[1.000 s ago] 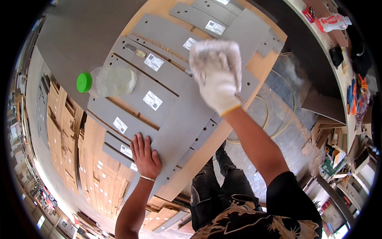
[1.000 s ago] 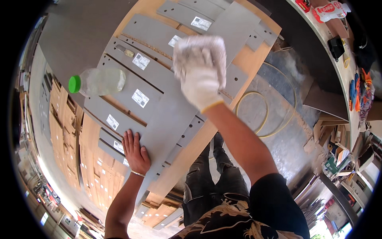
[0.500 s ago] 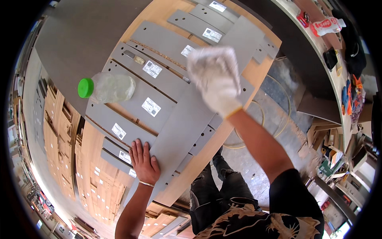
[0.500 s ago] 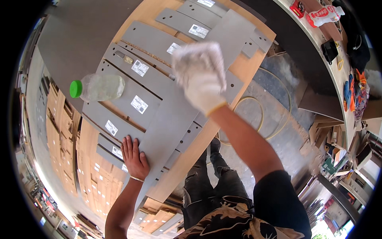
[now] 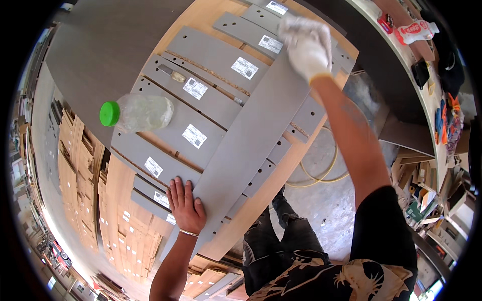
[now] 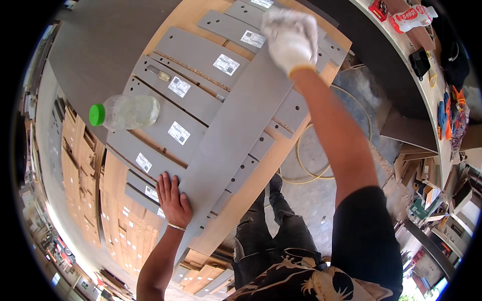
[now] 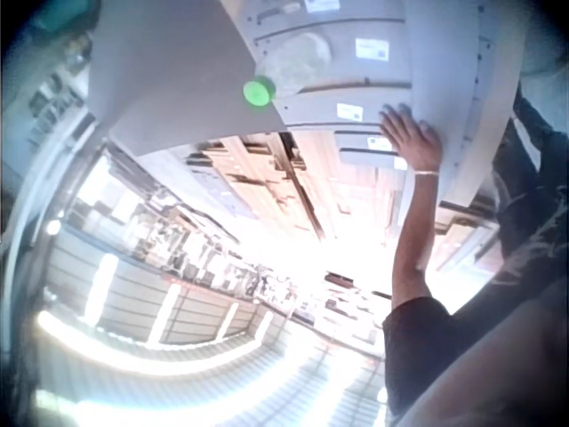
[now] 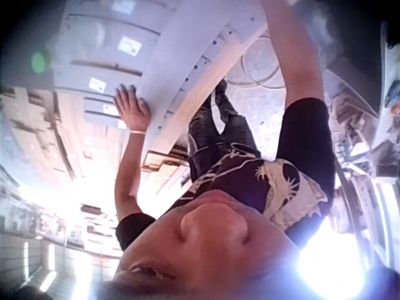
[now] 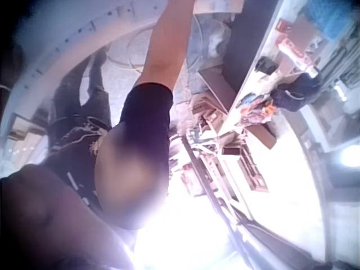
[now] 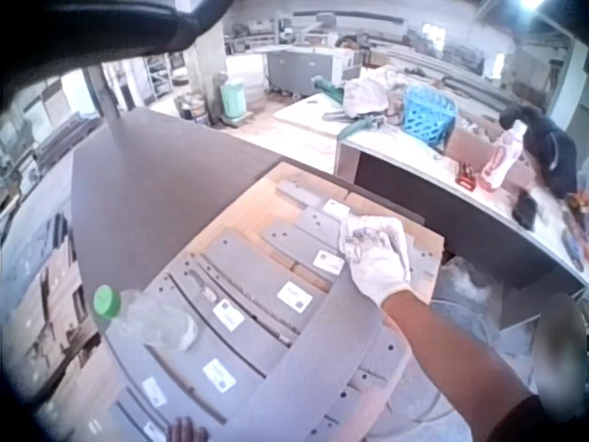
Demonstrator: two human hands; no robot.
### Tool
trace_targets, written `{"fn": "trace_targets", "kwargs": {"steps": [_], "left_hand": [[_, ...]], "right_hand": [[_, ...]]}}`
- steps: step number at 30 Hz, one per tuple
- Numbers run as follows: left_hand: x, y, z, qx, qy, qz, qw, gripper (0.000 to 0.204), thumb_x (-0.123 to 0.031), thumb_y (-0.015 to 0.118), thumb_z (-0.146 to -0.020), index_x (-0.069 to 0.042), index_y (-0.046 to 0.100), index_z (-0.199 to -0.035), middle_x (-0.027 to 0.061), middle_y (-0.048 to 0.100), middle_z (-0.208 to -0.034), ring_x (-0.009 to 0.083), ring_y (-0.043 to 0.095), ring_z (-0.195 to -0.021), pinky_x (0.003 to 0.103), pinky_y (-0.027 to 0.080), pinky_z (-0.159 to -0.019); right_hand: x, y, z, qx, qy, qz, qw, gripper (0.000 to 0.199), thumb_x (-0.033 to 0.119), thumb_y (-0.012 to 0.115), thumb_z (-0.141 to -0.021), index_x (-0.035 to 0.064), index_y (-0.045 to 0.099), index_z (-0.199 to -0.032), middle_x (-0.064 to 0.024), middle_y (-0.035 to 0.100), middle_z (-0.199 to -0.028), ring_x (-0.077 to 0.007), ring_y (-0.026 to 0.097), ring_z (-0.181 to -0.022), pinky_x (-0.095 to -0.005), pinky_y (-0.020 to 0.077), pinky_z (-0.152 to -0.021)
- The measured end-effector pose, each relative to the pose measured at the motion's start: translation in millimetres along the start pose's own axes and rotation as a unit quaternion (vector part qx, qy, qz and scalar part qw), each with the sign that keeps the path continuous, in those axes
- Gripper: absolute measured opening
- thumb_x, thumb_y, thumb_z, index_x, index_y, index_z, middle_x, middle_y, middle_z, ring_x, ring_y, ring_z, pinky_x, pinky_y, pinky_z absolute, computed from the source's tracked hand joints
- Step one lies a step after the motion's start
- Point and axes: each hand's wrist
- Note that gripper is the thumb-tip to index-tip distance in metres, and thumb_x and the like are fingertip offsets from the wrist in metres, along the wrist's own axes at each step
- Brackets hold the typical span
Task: The person wipes the surface of several grey metal parts with a white cloth. They repeatedly pick up a plastic bottle, pour liquid onto the cloth, and wipe each part individually before placing it back on the workbench.
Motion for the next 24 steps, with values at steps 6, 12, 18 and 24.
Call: {"fn": "trace_targets", "kwargs": {"steps": [6,12,18,24], "left_hand": [[0,-1,-1,-0.002,-0.003,-0.011,1.0,0.057,-0.027,0.043,-0.105,0.002,0.048,-0.155,0.0277,0.038,-0.167,0.0492,0.031,-0.156,0.063,0.02,-0.127],[2,-1,1,0.0,0.009,-0.021,1.0,0.057,-0.029,0.039,-0.108,0.004,0.048,-0.154,0.0287,0.038,-0.166,0.0487,0.031,-0.156,0.062,0.02,-0.127],[-3,-1,-4,0.003,0.007,-0.013,1.0,0.057,-0.03,0.039,-0.109,0.004,0.049,-0.153,0.0291,0.039,-0.165,0.0494,0.032,-0.156,0.062,0.02,-0.127],[3,-3,-1,-0.001,0.004,-0.015,1.0,0.057,-0.029,0.041,-0.108,0.002,0.047,-0.156,0.0293,0.038,-0.166,0.05,0.031,-0.156,0.064,0.019,-0.127]], "right_hand": [[2,66,58,-0.044,-0.111,0.052,0.991,0.046,0.024,0.047,-0.105,0.0029,0.054,-0.146,-0.0195,0.054,-0.15,-0.037,0.043,-0.147,-0.048,0.0436,-0.116],[62,137,225,0.091,-0.427,-0.017,0.899,0.049,0.028,0.049,-0.104,0.0128,0.06,-0.149,-0.0118,0.055,-0.157,-0.031,0.038,-0.155,-0.0451,0.0187,-0.132],[-11,106,94,-0.03,-0.259,-0.097,0.961,0.039,0.02,0.053,-0.105,0.015,0.063,-0.142,-0.0117,0.061,-0.145,-0.0323,0.051,-0.14,-0.0411,0.0348,-0.123],[18,95,127,0.0,-0.275,0.093,0.957,0.051,0.019,0.058,-0.101,0.011,0.05,-0.15,-0.0119,0.059,-0.144,-0.0307,0.052,-0.14,-0.0415,0.0433,-0.118]]}}
Point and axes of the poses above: each hand's wrist, its own z-axis away from the middle knuckle, its own y-axis out of the palm, x = y × z
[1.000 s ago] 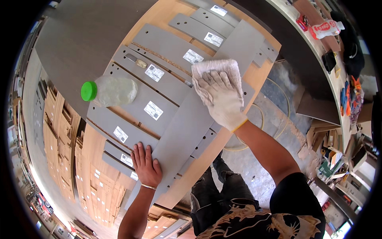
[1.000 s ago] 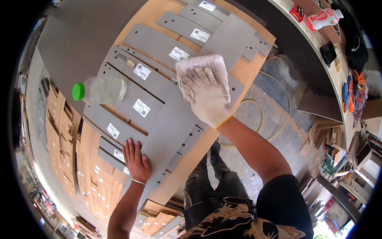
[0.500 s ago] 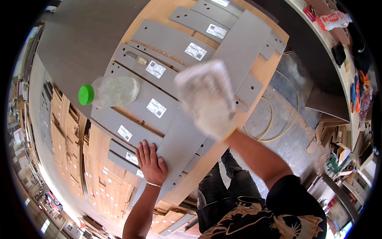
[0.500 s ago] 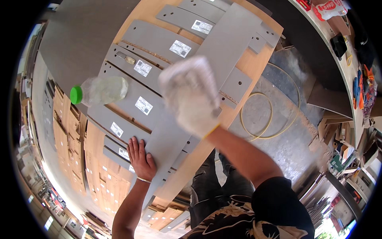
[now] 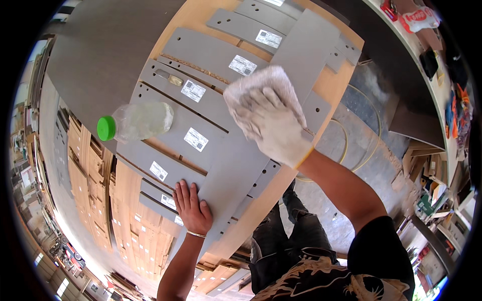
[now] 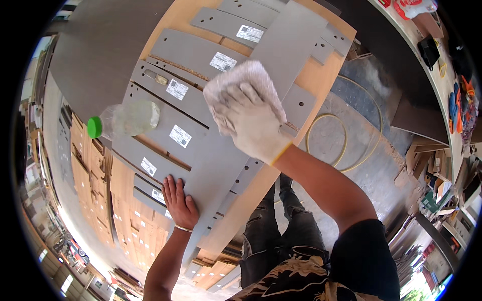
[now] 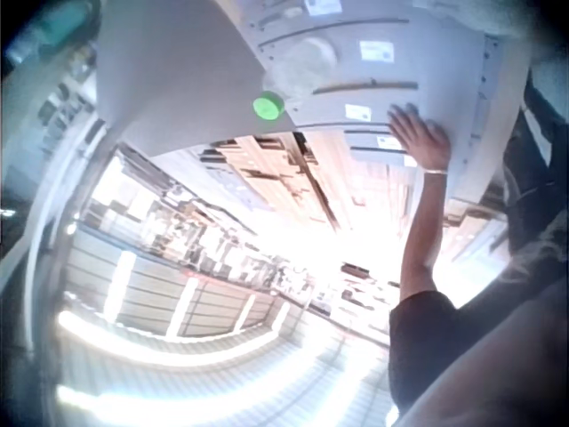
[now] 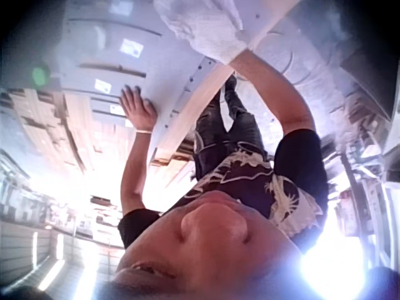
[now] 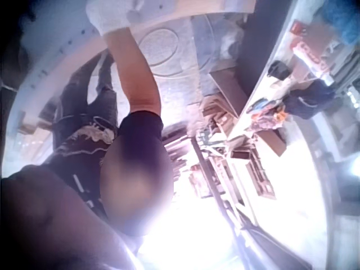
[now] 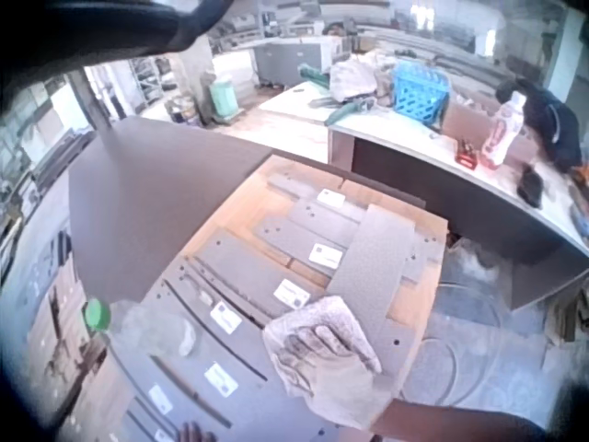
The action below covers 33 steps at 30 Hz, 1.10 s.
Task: The person wipes the surface of several grey metal parts with a white cloth. They repeatedly pick up a plastic bottle, pour liquid onto the cloth, and wipe each part individually before placing it back on the workbench.
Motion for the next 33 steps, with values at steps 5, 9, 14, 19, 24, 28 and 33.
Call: {"fn": "trace_targets", "kwargs": {"steps": [5,9,14,19,24,28,33], "left_hand": [[-3,3,-1,0.006,-0.003,0.018,1.0,0.057,-0.029,0.042,-0.108,0.001,0.047,-0.156,0.0291,0.038,-0.166,0.0502,0.031,-0.156,0.064,0.019,-0.127],[0,0,3,0.008,-0.006,0.016,1.0,0.057,-0.029,0.041,-0.108,0.001,0.047,-0.156,0.0289,0.038,-0.166,0.0504,0.031,-0.156,0.065,0.019,-0.127],[-1,-6,1,0.023,-0.009,0.013,1.0,0.056,-0.029,0.04,-0.108,0.003,0.049,-0.153,0.0293,0.038,-0.166,0.0503,0.031,-0.156,0.063,0.02,-0.127],[-4,-8,-1,0.021,-0.012,0.019,1.0,0.051,-0.027,0.041,-0.108,-0.002,0.055,-0.151,0.0295,0.039,-0.165,0.0494,0.033,-0.155,0.062,0.021,-0.127],[-5,-10,-4,0.009,-0.01,0.007,1.0,0.048,-0.025,0.043,-0.107,-0.007,0.059,-0.149,0.0283,0.041,-0.164,0.0486,0.035,-0.154,0.063,0.023,-0.127],[-11,-11,-9,-0.001,-0.032,0.019,0.999,0.047,-0.02,0.052,-0.1,-0.01,0.064,-0.144,0.027,0.043,-0.163,0.0478,0.038,-0.152,0.064,0.024,-0.126],[-76,-4,-47,-0.028,-0.155,0.041,0.987,0.063,-0.007,0.057,-0.089,-0.001,0.051,-0.152,0.0212,0.048,-0.16,0.0436,0.04,-0.152,0.063,0.024,-0.126]], "right_hand": [[-80,11,-8,-0.146,0.073,-0.143,0.976,0.043,0.02,0.055,-0.1,0.0209,0.059,-0.143,-0.0111,0.061,-0.143,-0.033,0.047,-0.145,-0.0433,0.0437,-0.119],[12,-40,4,0.046,0.08,-0.058,0.994,0.038,0.025,0.056,-0.103,0.0201,0.067,-0.139,-0.01,0.058,-0.153,-0.0341,0.043,-0.151,-0.0453,0.0424,-0.121],[-30,-28,0,0.02,-0.078,0.019,0.997,0.037,0.029,0.054,-0.106,0.0215,0.067,-0.14,-0.0055,0.056,-0.157,-0.0336,0.037,-0.155,-0.0466,0.0318,-0.128],[-15,-32,-9,0.021,0.012,0.027,0.999,0.043,0.022,0.053,-0.104,0.0161,0.063,-0.145,-0.0071,0.055,-0.157,-0.0319,0.032,-0.157,-0.0465,0.0233,-0.13],[77,-1,35,0.109,-0.212,-0.065,0.969,0.047,0.028,0.058,-0.099,0.0116,0.065,-0.142,-0.0093,0.06,-0.151,-0.0297,0.038,-0.153,-0.0474,0.0213,-0.131],[90,0,65,0.068,-0.257,-0.218,0.939,0.051,0.035,0.062,-0.098,0.0123,0.065,-0.143,-0.0075,0.065,-0.145,-0.0293,0.044,-0.149,-0.0479,0.0213,-0.131],[49,-17,66,0.127,-0.309,-0.24,0.911,0.052,0.037,0.065,-0.096,0.0108,0.067,-0.141,-0.0091,0.066,-0.144,-0.028,0.047,-0.147,-0.0488,0.0205,-0.131]]}}
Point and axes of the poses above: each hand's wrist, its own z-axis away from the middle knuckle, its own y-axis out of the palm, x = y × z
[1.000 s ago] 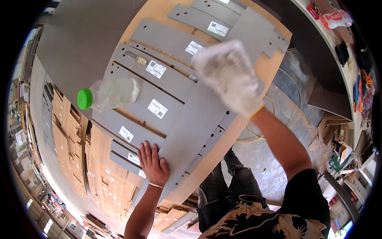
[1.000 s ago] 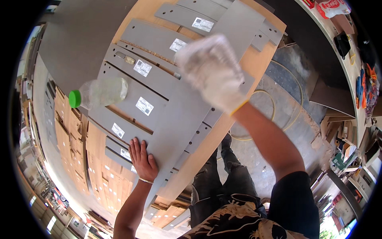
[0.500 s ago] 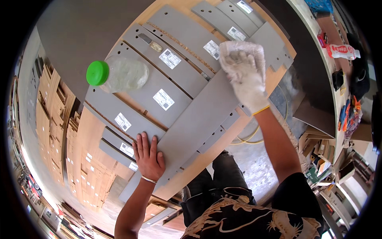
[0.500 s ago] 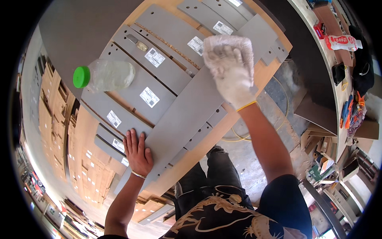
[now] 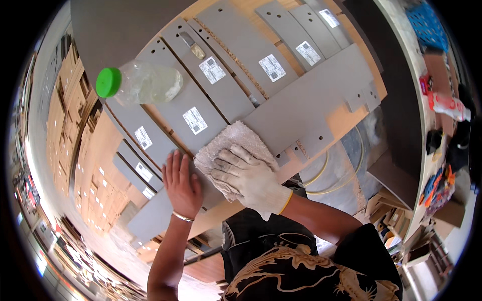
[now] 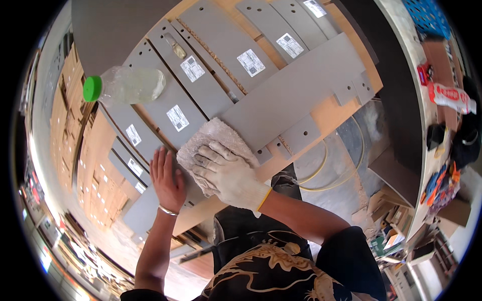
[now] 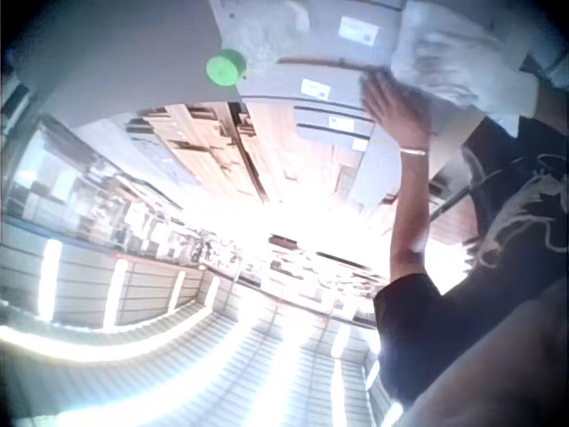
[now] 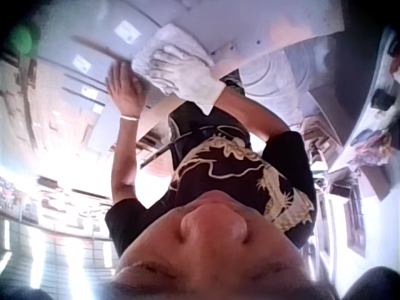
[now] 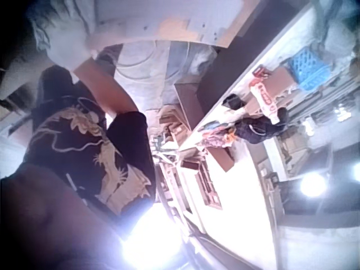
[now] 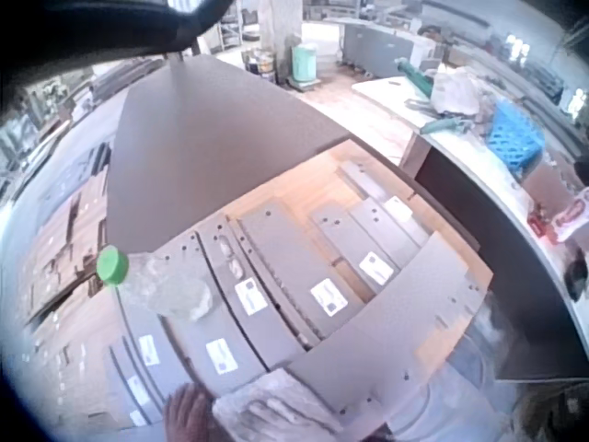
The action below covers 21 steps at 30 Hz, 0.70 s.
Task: The person wipes the surface of several grey metal parts with a white cloth. They repeatedly pick up a plastic bottle, pour liquid onto the cloth, and wipe each part individually before placing it back on the workbench.
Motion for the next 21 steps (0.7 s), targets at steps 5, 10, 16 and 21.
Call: {"fn": "trace_targets", "kwargs": {"steps": [5,10,16,21], "left_hand": [[-101,44,-37,-0.051,-0.068,0.048,0.995,0.064,-0.015,0.057,-0.092,0.005,0.047,-0.152,0.0222,0.05,-0.156,0.0435,0.042,-0.15,0.064,0.02,-0.127],[-127,64,-39,-0.101,-0.108,0.039,0.988,0.066,-0.022,0.058,-0.093,0.006,0.045,-0.152,0.0248,0.053,-0.15,0.0447,0.044,-0.147,0.064,0.018,-0.127],[-133,69,-35,-0.106,-0.108,0.019,0.988,0.064,-0.023,0.056,-0.093,0.005,0.049,-0.151,0.0245,0.053,-0.149,0.045,0.045,-0.145,0.065,0.021,-0.125],[-134,74,-34,-0.124,-0.101,-0.009,0.987,0.061,-0.025,0.053,-0.098,0.004,0.051,-0.152,0.0258,0.05,-0.153,0.048,0.044,-0.145,0.064,0.026,-0.124]], "right_hand": [[-49,-54,41,0.041,0.029,0.023,0.998,0.047,0.034,0.064,-0.097,0.0115,0.069,-0.138,-0.0087,0.067,-0.142,-0.0274,0.05,-0.146,-0.0499,0.0211,-0.131],[-104,-131,68,0.021,0.062,0.103,0.993,0.048,0.03,0.069,-0.091,0.0141,0.07,-0.135,-0.0083,0.068,-0.14,-0.029,0.051,-0.144,-0.0522,0.0258,-0.129],[-132,-157,71,0.073,0.043,0.111,0.99,0.059,0.025,0.076,-0.082,0.0097,0.066,-0.138,-0.0094,0.066,-0.138,-0.0303,0.051,-0.141,-0.0547,0.0299,-0.125],[-134,-119,15,0.004,-0.035,0.128,0.991,0.061,0.023,0.077,-0.08,0.0064,0.064,-0.137,-0.0116,0.064,-0.134,-0.0329,0.051,-0.137,-0.0546,0.0315,-0.122]]}}
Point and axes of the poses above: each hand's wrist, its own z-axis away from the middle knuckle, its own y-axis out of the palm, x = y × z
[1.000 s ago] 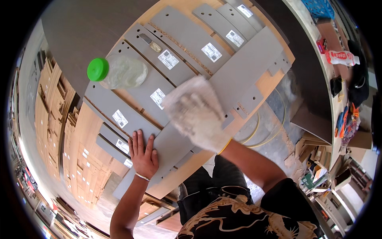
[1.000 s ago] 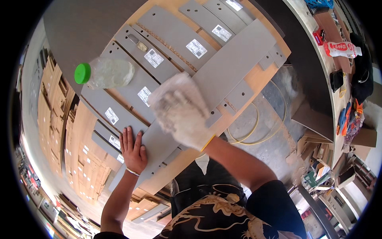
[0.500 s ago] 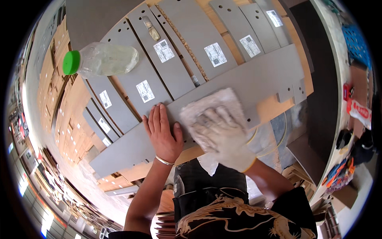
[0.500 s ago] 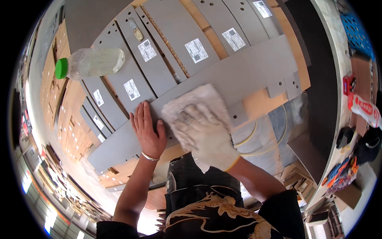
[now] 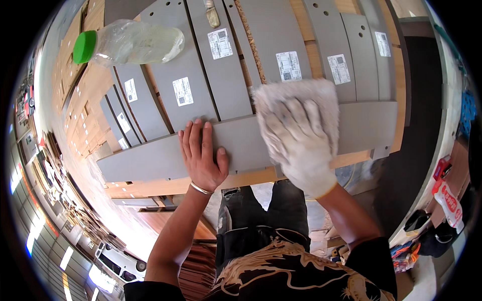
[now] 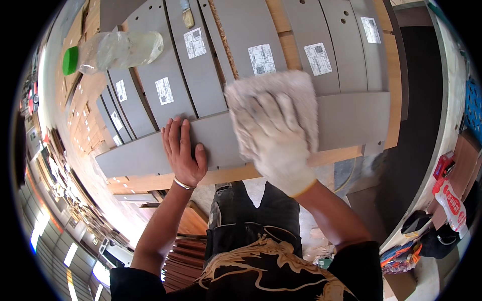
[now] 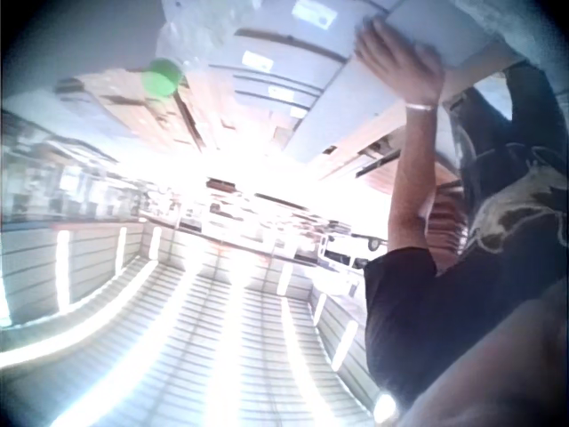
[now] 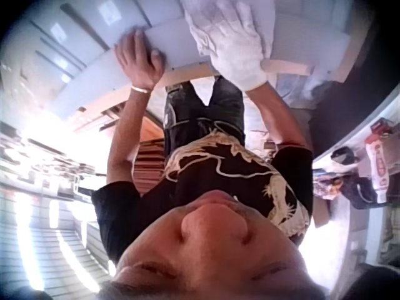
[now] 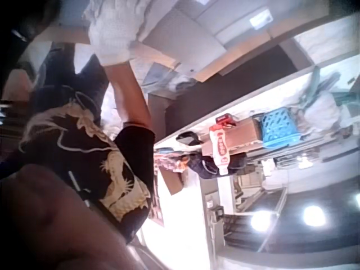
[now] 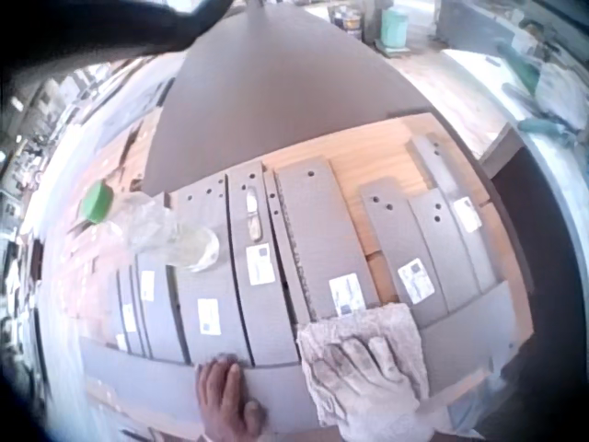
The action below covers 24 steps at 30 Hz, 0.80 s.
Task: The person wipes the surface of several grey metal parts with a white cloth. They repeatedly pick up a plastic bottle, pour liquid onto the cloth, and wipe each part individually before placing it back on the workbench.
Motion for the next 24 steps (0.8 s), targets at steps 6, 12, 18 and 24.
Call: {"fn": "trace_targets", "kwargs": {"steps": [6,12,18,24], "left_hand": [[-2,-2,0,-0.023,-0.026,-0.01,0.999,0.057,-0.025,0.056,-0.094,0.002,0.059,-0.144,0.0257,0.054,-0.149,0.0485,0.047,-0.143,0.065,0.033,-0.12],[-4,0,-4,-0.012,-0.015,0.005,1.0,0.058,-0.027,0.053,-0.097,0.004,0.058,-0.145,0.0268,0.056,-0.143,0.0494,0.049,-0.138,0.065,0.033,-0.12],[1,-2,2,-0.022,-0.029,-0.016,0.999,0.057,-0.025,0.052,-0.096,0.004,0.059,-0.144,0.0266,0.057,-0.142,0.0482,0.052,-0.136,0.065,0.033,-0.12],[-2,3,-3,-0.011,-0.011,-0.007,1.0,0.058,-0.025,0.052,-0.096,0.004,0.057,-0.147,0.0264,0.056,-0.143,0.048,0.05,-0.136,0.065,0.032,-0.12]], "right_hand": [[-21,-14,24,0.053,-0.004,0.045,0.998,0.062,0.02,0.075,-0.08,0.0106,0.064,-0.141,-0.0136,0.063,-0.142,-0.0359,0.049,-0.142,-0.059,0.0254,-0.126],[-5,8,-3,0.02,-0.023,0.038,0.999,0.06,0.021,0.073,-0.082,0.0096,0.064,-0.14,-0.0145,0.063,-0.143,-0.0392,0.049,-0.142,-0.0629,0.0225,-0.125],[-26,-17,17,0.045,0.031,0.097,0.994,0.054,0.017,0.069,-0.086,0.0065,0.064,-0.139,-0.0167,0.065,-0.138,-0.0402,0.051,-0.139,-0.0624,0.0258,-0.123],[24,16,-24,0.071,-0.045,0.028,0.996,0.057,0.025,0.072,-0.087,0.0075,0.067,-0.14,-0.0139,0.068,-0.135,-0.0361,0.05,-0.139,-0.0627,0.0293,-0.12]]}}
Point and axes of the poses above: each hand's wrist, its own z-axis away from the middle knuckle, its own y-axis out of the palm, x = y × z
